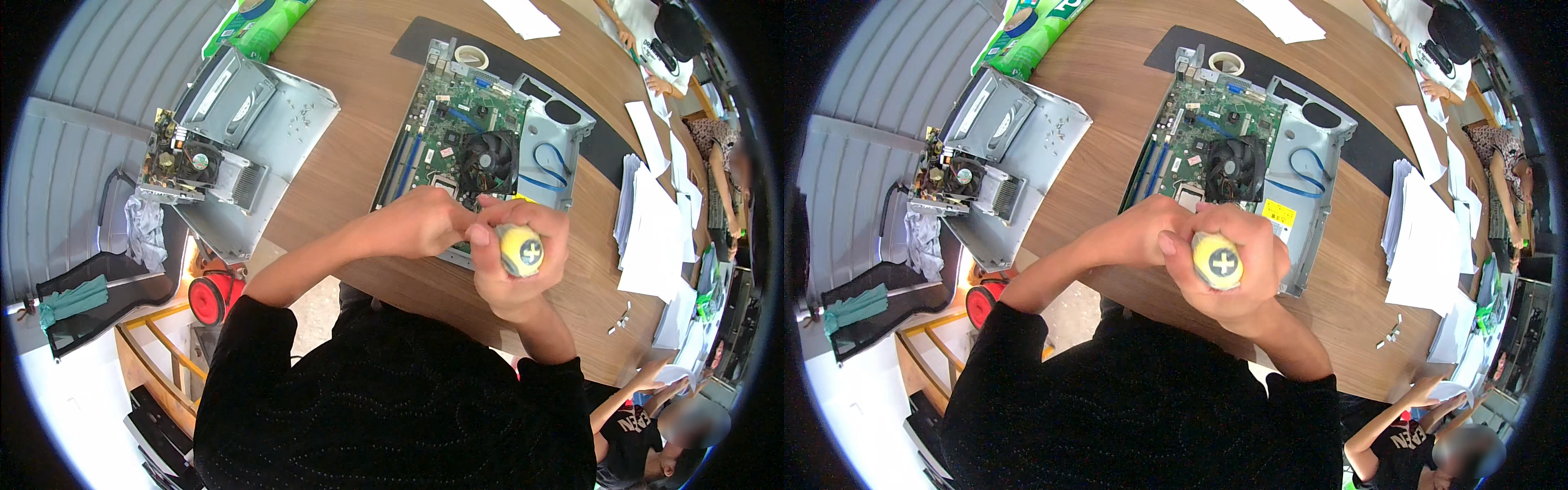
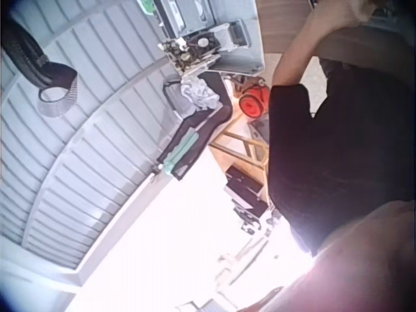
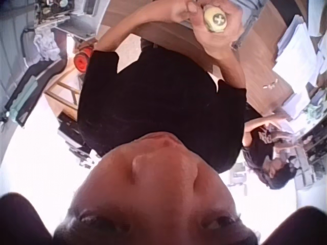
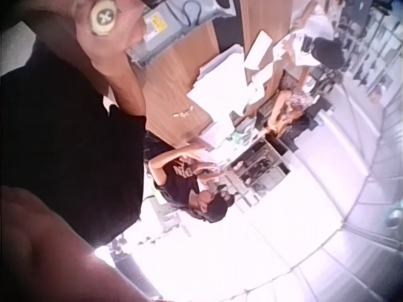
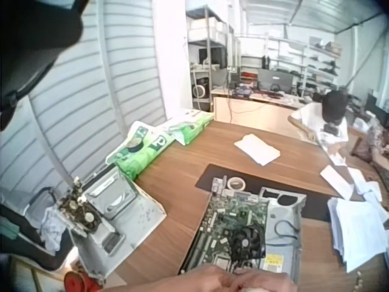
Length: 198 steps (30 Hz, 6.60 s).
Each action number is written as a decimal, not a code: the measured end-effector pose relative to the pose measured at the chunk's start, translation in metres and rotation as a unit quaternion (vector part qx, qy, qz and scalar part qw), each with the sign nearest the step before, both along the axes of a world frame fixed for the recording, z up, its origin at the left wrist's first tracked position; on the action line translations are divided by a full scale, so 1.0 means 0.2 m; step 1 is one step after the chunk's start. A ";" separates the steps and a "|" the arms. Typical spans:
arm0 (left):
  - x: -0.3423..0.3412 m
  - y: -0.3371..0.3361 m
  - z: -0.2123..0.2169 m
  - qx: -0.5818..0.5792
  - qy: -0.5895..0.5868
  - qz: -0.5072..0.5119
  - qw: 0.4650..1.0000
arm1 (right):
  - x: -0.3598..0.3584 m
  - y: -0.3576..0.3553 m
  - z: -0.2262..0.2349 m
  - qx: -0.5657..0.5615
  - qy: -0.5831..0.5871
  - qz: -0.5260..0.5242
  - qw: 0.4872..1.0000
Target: The person unscrews and removes components from a computer motherboard including the heat sink and optical drive by hand and using a screwdriver.
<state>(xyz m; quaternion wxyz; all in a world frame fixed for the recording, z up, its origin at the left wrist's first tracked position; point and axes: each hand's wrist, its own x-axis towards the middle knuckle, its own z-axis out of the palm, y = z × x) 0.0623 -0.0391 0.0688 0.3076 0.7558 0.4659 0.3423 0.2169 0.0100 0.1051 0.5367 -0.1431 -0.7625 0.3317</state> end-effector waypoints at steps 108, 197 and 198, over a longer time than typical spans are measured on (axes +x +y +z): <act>-1.31 -0.62 0.02 0.073 0.157 0.669 0.723 | 0.80 0.22 -0.43 -0.541 -0.136 -0.150 0.817; 0.24 -0.04 0.39 0.532 0.261 -0.099 0.799 | 0.92 0.06 -0.13 -0.603 0.214 0.349 0.685; 0.26 -0.01 0.41 0.547 0.269 -0.093 0.787 | 0.91 0.07 -0.10 -0.608 0.215 0.357 0.675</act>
